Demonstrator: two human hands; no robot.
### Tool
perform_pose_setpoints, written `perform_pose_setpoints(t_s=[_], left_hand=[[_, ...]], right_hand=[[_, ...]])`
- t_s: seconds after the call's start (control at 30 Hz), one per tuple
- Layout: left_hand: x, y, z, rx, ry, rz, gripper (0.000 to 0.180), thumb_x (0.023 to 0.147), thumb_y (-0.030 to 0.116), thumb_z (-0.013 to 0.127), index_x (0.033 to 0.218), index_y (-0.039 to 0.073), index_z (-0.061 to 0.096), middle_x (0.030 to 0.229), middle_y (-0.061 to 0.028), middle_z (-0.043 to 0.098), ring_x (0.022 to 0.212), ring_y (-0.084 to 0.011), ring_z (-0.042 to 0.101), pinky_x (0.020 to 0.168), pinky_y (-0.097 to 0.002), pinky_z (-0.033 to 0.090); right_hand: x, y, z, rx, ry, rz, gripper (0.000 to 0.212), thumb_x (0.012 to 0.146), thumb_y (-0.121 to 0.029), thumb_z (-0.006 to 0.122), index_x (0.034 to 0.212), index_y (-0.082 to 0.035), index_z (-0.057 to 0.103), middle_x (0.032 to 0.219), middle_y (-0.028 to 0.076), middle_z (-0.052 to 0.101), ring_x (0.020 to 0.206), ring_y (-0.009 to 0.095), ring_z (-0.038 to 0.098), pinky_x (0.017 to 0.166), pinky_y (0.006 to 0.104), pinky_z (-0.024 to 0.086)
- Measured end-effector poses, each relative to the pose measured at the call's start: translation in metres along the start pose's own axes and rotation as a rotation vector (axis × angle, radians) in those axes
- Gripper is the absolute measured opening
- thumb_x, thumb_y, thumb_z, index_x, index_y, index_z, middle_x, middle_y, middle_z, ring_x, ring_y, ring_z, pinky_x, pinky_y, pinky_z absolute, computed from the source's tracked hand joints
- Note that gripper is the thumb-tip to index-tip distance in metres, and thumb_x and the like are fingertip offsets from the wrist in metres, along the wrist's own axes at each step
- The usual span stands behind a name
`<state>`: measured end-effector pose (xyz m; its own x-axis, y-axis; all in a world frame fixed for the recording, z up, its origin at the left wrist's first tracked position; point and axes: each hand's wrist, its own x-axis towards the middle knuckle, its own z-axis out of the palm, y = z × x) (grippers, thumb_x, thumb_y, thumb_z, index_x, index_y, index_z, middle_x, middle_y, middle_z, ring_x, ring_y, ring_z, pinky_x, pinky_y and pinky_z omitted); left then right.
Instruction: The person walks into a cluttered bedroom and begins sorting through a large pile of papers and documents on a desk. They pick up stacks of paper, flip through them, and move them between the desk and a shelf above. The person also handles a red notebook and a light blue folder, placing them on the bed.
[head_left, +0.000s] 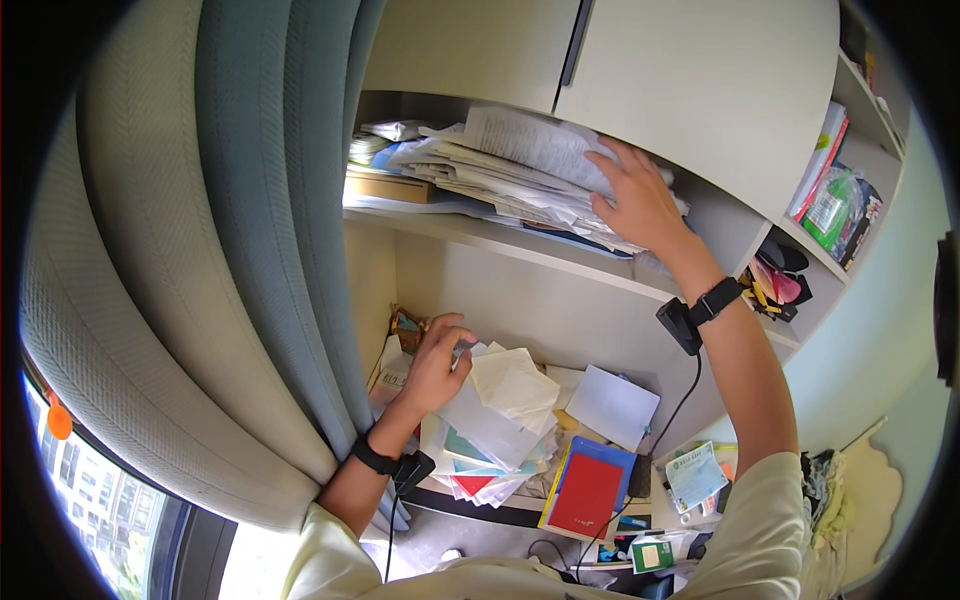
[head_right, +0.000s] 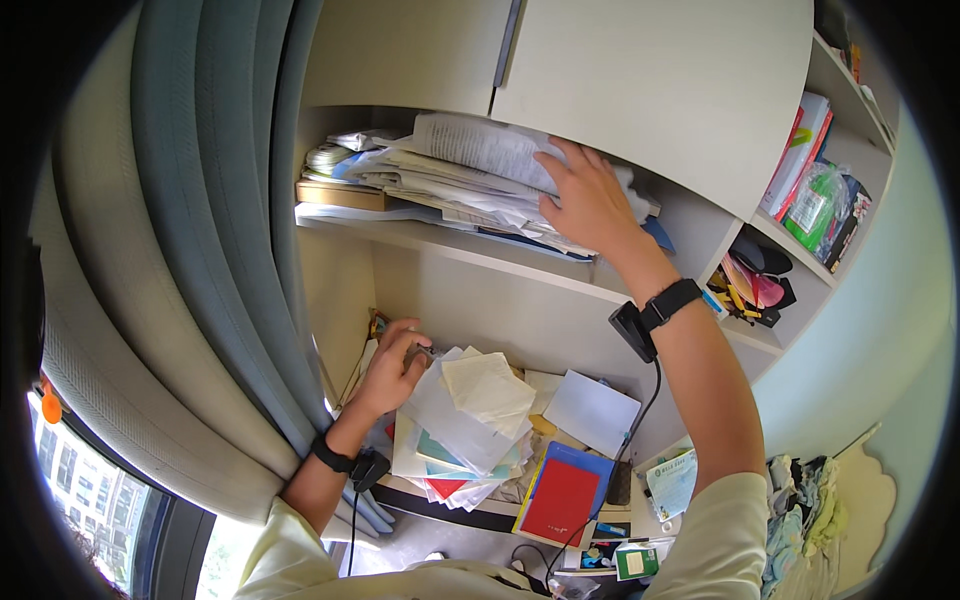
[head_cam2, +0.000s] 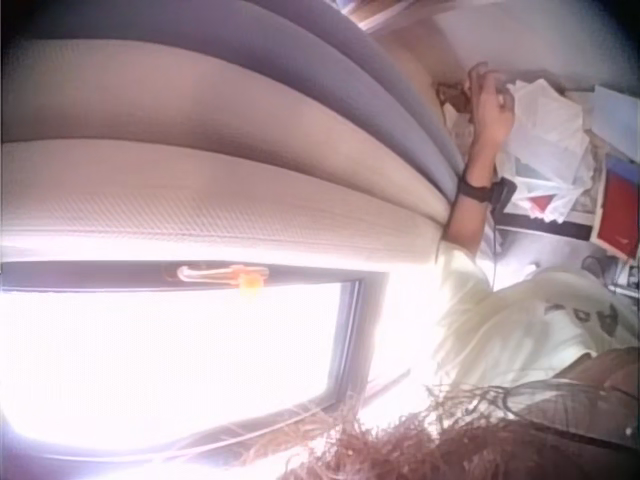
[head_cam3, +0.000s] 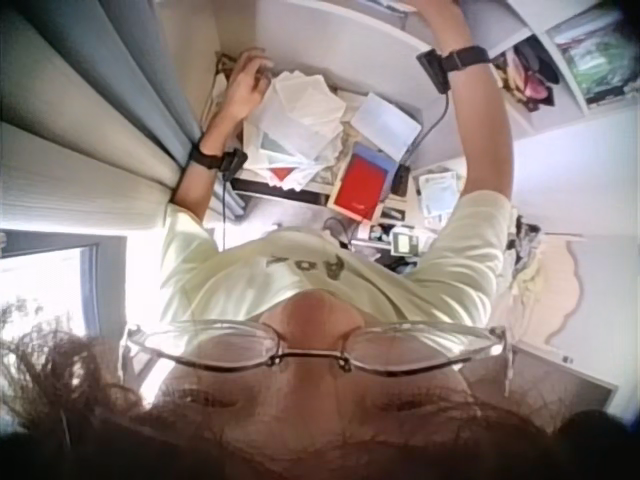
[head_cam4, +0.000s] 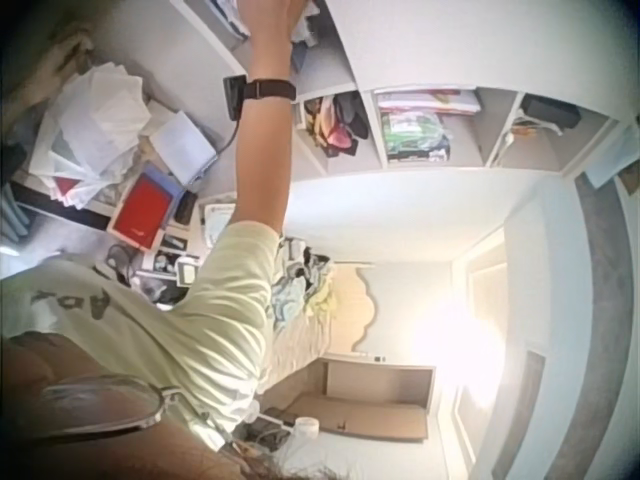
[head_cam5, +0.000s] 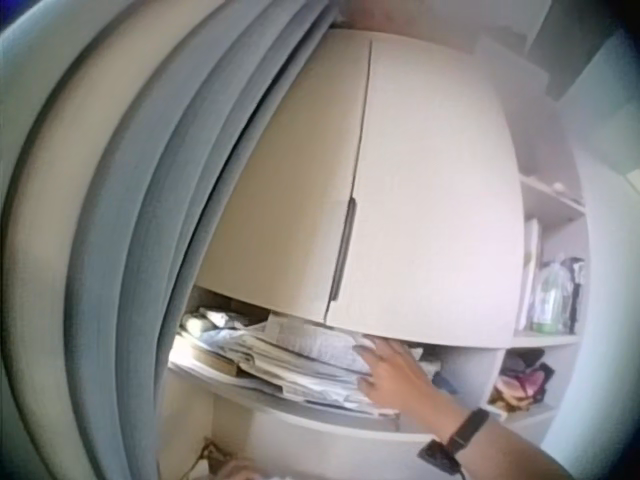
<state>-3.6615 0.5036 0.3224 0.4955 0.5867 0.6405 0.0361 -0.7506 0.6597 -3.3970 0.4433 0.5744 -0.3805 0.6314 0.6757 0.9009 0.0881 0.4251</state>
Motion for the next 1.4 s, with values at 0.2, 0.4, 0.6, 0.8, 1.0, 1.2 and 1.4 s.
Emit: perform_pose_setpoints(t_s=[0.2,0.4,0.6,0.8,1.0,1.2,1.4], left_hand=[[0.002,-0.012,0.008,0.096,-0.025,0.06,0.024,0.079,0.003,0.06,0.103,0.005,0.058,0.126,-0.019,0.047,0.105,-0.0376,0.055,0.088,-0.0412,0.046],[0.003,-0.013,0.01,0.093,-0.015,0.061,0.024,0.079,0.004,0.06,0.103,0.006,0.058,0.127,-0.0188,0.047,0.105,-0.0382,0.055,0.088,-0.0421,0.046],[0.003,-0.012,0.016,0.068,-0.011,0.051,0.024,0.08,0.003,0.059,0.103,0.005,0.058,0.125,-0.0191,0.048,0.107,-0.0378,0.054,0.088,-0.0413,0.046],[0.004,-0.011,0.012,0.054,0.011,0.04,0.021,0.08,0.002,0.059,0.101,0.004,0.059,0.124,-0.0195,0.048,0.109,-0.0383,0.053,0.091,-0.0407,0.044],[0.002,-0.01,0.013,0.043,0.012,0.043,0.022,0.079,0.001,0.059,0.101,0.004,0.059,0.123,-0.0202,0.049,0.111,-0.0393,0.052,0.094,-0.0411,0.043],[0.003,-0.011,0.012,0.044,0.04,0.104,0.031,0.078,-0.003,0.058,0.108,0.004,0.054,0.123,-0.0198,0.049,0.115,-0.0393,0.049,0.095,-0.0415,0.042],[0.006,0.003,0.013,-0.099,0.048,0.023,0.035,0.078,-0.004,0.058,0.112,0.005,0.051,0.123,-0.0165,0.05,0.109,-0.0333,0.052,0.09,-0.0369,0.045]], right_hand=[[-0.009,-0.005,0.003,0.129,-0.085,0.022,0.061,0.081,-0.029,0.067,0.134,-0.006,0.046,0.132,0.02,0.049,0.119,0.036,0.049,0.097,0.0426,0.043],[-0.003,-0.012,0.016,0.187,-0.195,0.211,0.062,0.085,-0.037,0.065,0.135,-0.006,0.046,0.114,0.02,0.062,0.097,0.041,0.061,0.088,0.0436,0.049],[0.01,0.01,0.013,0.177,-0.386,0.271,0.049,0.088,-0.049,0.055,0.105,-0.004,0.067,0.079,0.022,0.066,0.079,0.04,0.062,0.076,0.0467,0.049],[0.003,0.028,0.02,0.25,-0.457,0.239,0.056,0.09,-0.055,0.05,0.096,-0.003,0.069,0.083,0.024,0.065,0.084,0.039,0.061,0.079,0.0469,0.047],[0.008,0.032,0.014,0.237,-0.554,0.309,0.052,0.091,-0.05,0.05,0.104,-0.003,0.068,0.091,0.024,0.065,0.093,0.038,0.059,0.082,0.045,0.046],[0.015,0.008,0.022,0.049,-0.516,0.135,0.048,0.088,-0.048,0.054,0.108,-0.007,0.067,0.096,0.023,0.066,0.092,0.039,0.062,0.082,0.0488,0.049],[0.023,0.023,0.019,0.238,-0.56,0.361,0.038,0.087,-0.04,0.059,0.103,-0.006,0.067,0.097,0.02,0.067,0.094,0.039,0.063,0.083,0.0478,0.049]])
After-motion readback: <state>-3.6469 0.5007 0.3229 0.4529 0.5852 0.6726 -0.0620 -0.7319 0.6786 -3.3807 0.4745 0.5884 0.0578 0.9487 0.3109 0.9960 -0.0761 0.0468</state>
